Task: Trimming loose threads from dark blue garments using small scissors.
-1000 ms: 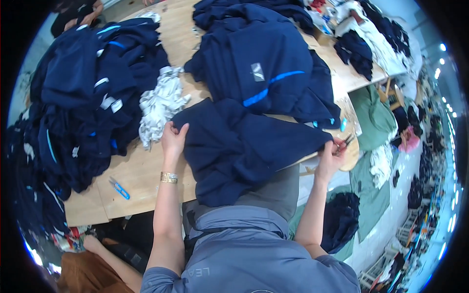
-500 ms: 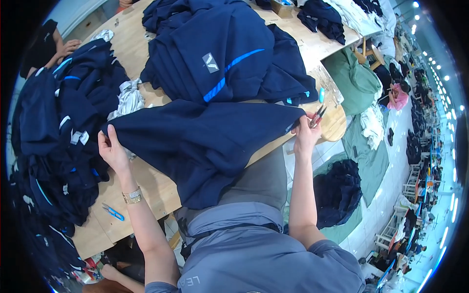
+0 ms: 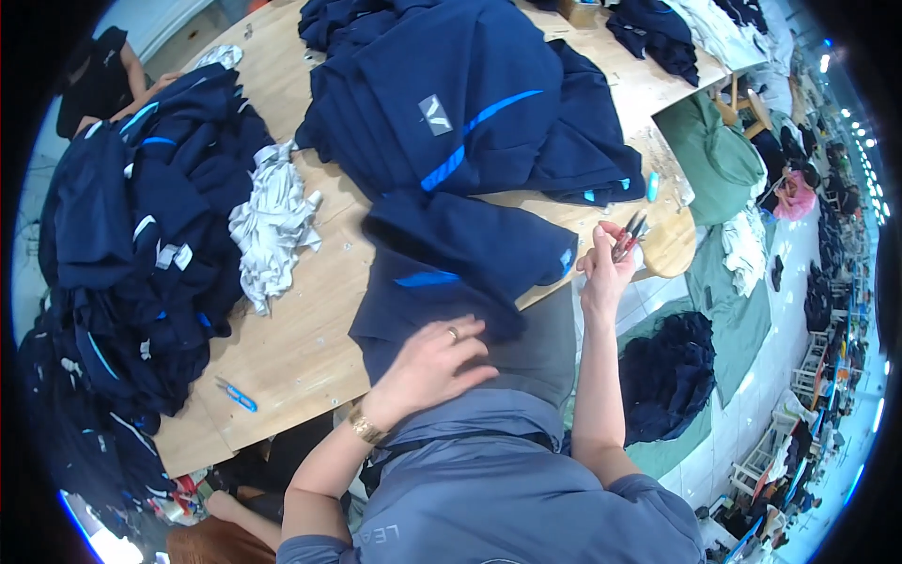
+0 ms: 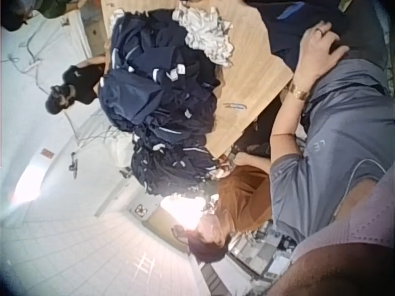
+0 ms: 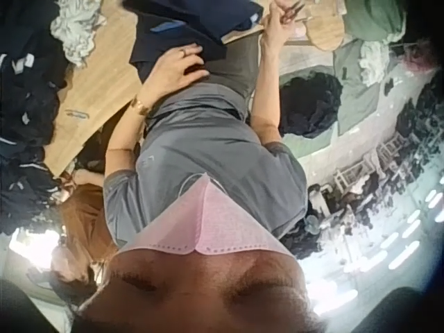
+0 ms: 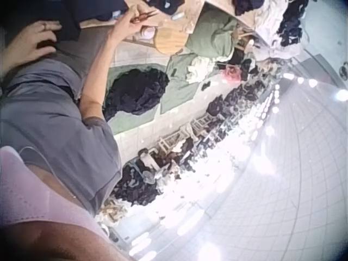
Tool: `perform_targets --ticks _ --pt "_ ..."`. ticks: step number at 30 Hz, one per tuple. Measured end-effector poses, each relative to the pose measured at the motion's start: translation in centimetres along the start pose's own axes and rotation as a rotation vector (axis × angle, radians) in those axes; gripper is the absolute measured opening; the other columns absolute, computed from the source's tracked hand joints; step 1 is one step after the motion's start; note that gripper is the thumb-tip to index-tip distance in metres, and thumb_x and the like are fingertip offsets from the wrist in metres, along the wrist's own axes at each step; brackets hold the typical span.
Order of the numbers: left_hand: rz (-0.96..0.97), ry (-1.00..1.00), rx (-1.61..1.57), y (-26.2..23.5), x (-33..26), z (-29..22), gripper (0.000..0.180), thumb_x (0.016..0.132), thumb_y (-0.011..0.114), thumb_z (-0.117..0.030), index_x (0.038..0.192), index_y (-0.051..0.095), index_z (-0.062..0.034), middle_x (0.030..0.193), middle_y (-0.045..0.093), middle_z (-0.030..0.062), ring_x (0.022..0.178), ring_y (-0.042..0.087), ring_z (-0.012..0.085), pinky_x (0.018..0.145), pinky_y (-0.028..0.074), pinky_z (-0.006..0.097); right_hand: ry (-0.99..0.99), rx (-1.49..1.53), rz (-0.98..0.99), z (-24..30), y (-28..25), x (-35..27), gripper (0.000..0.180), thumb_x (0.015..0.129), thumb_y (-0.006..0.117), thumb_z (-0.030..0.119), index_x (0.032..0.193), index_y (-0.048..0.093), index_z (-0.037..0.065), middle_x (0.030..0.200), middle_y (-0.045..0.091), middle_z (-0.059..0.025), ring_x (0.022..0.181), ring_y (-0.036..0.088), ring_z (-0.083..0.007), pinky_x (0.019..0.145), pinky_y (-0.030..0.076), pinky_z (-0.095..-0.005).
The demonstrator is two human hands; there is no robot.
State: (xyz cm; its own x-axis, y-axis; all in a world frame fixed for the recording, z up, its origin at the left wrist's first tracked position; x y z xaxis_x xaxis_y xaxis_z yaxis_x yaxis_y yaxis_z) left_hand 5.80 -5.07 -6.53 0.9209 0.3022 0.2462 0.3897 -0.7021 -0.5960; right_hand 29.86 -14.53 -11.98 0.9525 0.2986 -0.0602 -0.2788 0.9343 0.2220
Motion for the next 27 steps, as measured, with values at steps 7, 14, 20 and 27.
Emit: perform_targets --ticks 7,14,20,27 --pt "-0.286 -0.431 -0.142 -2.0 -1.0 2.8 0.020 0.074 0.071 -0.018 0.070 0.057 -0.0046 0.064 0.058 0.0062 0.055 0.056 0.0183 0.053 0.045 0.027 0.056 -0.346 0.393 -1.8 5.9 -3.1 0.014 0.081 0.067 0.013 0.088 0.062 0.002 0.058 0.043 0.0082 0.047 0.032 0.0004 0.043 0.024 -0.0174" --pt "-0.386 -0.599 0.288 -2.3 1.5 4.4 0.037 0.076 0.069 -0.034 0.079 0.048 -0.0035 0.063 0.052 0.0062 0.059 0.055 0.0222 0.054 0.044 0.033 -0.071 -0.927 0.490 -2.7 8.8 -4.0 0.034 0.071 0.074 0.027 0.089 0.062 0.001 0.056 0.052 -0.0040 0.049 0.046 -0.0097 0.049 0.039 -0.0261" --pt "-0.127 -0.755 0.164 -1.8 0.4 6.9 0.026 0.075 0.065 -0.024 0.086 0.050 -0.0052 0.072 0.057 0.0100 0.070 0.059 0.0286 0.061 0.046 0.040 0.178 -0.682 0.511 -4.1 6.9 -3.6 0.024 0.075 0.071 0.020 0.087 0.062 0.001 0.058 0.053 0.0012 0.053 0.046 -0.0065 0.052 0.039 -0.0232" --pt "-0.418 -0.315 0.084 -9.4 3.8 2.5 0.048 0.076 0.067 -0.016 0.118 0.046 -0.0043 0.121 0.047 0.0191 0.116 0.043 0.0356 0.094 0.037 0.040 0.304 -0.234 0.838 1.7 10.6 -6.0 0.015 0.078 0.069 0.011 0.087 0.062 0.002 0.065 0.055 0.0031 0.056 0.048 -0.0034 0.051 0.037 -0.0191"
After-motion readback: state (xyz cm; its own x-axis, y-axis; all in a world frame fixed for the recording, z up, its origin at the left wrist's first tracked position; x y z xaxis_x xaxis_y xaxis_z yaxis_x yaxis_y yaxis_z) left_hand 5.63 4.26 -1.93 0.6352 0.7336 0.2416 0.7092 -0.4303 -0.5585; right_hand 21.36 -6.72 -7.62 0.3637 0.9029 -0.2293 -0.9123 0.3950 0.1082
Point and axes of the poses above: each hand's wrist, its own x-axis towards the middle knuckle, its own y-axis out of the palm, z = x × y, the point moved 6 cm from there along x, towards the middle knuckle
